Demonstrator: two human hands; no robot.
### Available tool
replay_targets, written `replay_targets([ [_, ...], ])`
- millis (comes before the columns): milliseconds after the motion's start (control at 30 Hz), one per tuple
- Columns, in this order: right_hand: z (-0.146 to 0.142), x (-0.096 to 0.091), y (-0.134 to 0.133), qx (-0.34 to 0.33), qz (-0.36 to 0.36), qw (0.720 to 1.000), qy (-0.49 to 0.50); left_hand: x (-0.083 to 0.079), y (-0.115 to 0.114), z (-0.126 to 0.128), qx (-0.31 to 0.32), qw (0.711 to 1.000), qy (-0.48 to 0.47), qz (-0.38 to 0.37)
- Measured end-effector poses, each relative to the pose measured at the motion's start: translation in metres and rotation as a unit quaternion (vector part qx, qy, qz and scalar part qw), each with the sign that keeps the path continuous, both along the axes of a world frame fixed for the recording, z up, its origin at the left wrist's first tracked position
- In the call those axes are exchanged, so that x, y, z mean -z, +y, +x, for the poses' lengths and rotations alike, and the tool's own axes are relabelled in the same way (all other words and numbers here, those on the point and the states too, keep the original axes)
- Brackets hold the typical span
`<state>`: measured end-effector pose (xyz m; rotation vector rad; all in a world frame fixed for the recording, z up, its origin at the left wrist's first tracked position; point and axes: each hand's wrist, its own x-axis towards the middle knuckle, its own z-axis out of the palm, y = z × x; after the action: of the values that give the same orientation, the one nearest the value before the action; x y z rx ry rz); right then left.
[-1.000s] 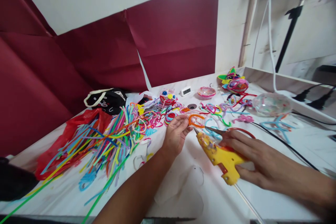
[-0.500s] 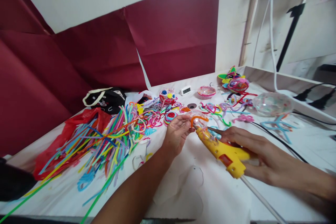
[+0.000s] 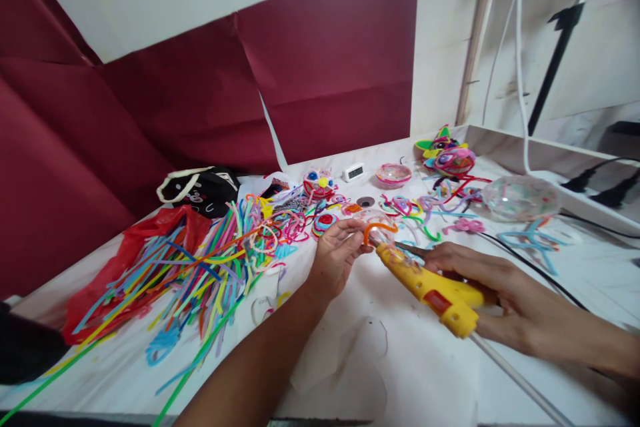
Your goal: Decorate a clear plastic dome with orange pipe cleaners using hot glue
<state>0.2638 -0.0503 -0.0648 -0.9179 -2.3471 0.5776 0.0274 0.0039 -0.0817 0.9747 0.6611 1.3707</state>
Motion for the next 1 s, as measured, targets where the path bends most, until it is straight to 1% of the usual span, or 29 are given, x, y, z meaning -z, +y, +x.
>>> replay_targets([
  [100, 0.003, 0.002, 0.0, 0.02, 0.024, 0.999, 0.017, 0.001, 0.001, 0.0, -0.019, 0.999, 0.029, 0.009],
  [200, 0.007, 0.003, 0.0, 0.019, 0.021, 1.0, 0.013, 0.003, 0.002, 0.001, -0.041, 0.995, 0.078, 0.037],
  [300, 0.013, 0.003, 0.002, 0.011, -0.013, 1.0, 0.013, 0.003, 0.001, 0.002, -0.052, 0.986, 0.142, 0.067],
  [433, 0.021, 0.003, 0.009, 0.018, -0.058, 0.996, 0.063, 0.002, 0.0, 0.004, -0.055, 0.972, 0.213, 0.078],
  [533, 0.022, 0.0, 0.015, 0.018, -0.095, 0.99, 0.1, 0.001, 0.002, 0.002, -0.059, 0.963, 0.25, 0.077],
  [633, 0.02, -0.005, 0.02, 0.029, -0.15, 0.98, 0.129, 0.0, 0.007, -0.004, -0.061, 0.956, 0.276, 0.078],
  [733, 0.018, -0.007, 0.022, 0.039, -0.199, 0.967, 0.152, -0.003, 0.014, -0.014, -0.043, 0.947, 0.311, 0.072],
  [833, 0.019, -0.004, 0.024, 0.055, -0.239, 0.955, 0.169, -0.005, 0.018, -0.022, 0.006, 0.937, 0.344, 0.057],
  [900, 0.019, -0.002, 0.025, 0.061, -0.244, 0.951, 0.178, -0.006, 0.019, -0.025, 0.032, 0.933, 0.354, 0.052],
  [1000, 0.017, 0.0, 0.024, 0.053, -0.237, 0.95, 0.194, -0.006, 0.018, -0.025, 0.052, 0.932, 0.354, 0.051],
])
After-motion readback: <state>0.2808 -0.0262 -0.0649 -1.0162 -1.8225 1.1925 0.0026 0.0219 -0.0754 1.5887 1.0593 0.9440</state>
